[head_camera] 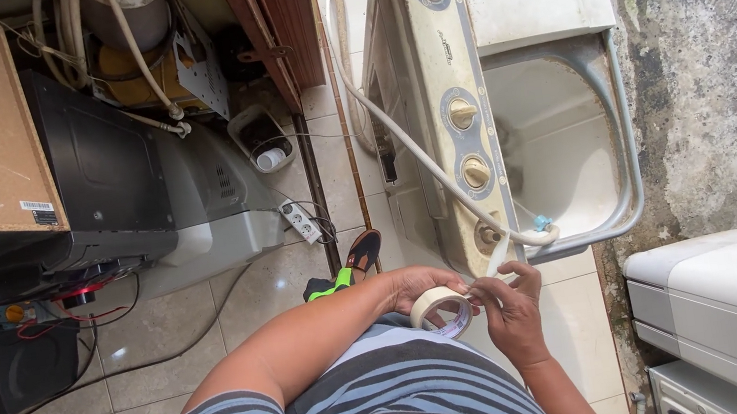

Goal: Testing and repairing a washing machine by securing a hose with tape and adjusting control knobs, followed by working on a small component with a lighter.

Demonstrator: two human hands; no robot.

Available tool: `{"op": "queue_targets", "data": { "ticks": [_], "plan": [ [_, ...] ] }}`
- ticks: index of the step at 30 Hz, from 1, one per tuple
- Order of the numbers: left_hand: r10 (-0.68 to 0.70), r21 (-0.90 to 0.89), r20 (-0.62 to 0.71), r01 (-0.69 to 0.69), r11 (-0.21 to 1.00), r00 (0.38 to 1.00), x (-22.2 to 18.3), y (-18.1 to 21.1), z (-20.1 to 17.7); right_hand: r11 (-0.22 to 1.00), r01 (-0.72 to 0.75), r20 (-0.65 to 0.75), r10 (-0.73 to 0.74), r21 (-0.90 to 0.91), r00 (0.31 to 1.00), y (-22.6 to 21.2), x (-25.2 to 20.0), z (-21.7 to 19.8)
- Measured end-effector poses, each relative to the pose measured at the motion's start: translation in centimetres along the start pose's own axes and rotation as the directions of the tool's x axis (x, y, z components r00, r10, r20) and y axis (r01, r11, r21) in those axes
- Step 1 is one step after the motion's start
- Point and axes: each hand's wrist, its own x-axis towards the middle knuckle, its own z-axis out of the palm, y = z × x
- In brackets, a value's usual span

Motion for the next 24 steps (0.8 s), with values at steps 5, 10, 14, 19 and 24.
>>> {"op": "queue_targets", "data": {
  "ticks": [5,10,14,19,24],
  "plan": [
    [0.047,-0.21,-0.089,-0.065,0.975,0.995,-1.2,-0.2,0.4,0.995,-0.095,-0.17,0.099,0.033,0.98,-1.1,-1.3,1.2],
    [0.147,-0.112,-0.346,-0.196,0.974,0.927,-7.0,0.7,3.8,0.997,-0.06,-0.162,0.069,0.055,0.984,-0.7,-1.9,-0.1],
    [0.149,-0.021,-0.412,-0.173,0.985,0.899,-10.7,-0.5,4.7,1.0,-0.024,-0.087,0.023,-0.015,0.996,-0.4,-2.3,-0.8],
    [0.461,0.507,-0.661,-0.101,0.856,0.593,-20.5,2.2,11.6,0.999,-0.022,-0.148,0.016,-0.04,0.989,-0.5,-2.9,-1.6],
    [0.787,0.766,-0.611,0.314,0.56,0.088,-36.8,3.3,17.1,0.974,0.136,-0.184,-0.169,-0.18,0.968,1.7,-3.1,-1.3]
  ]
}}
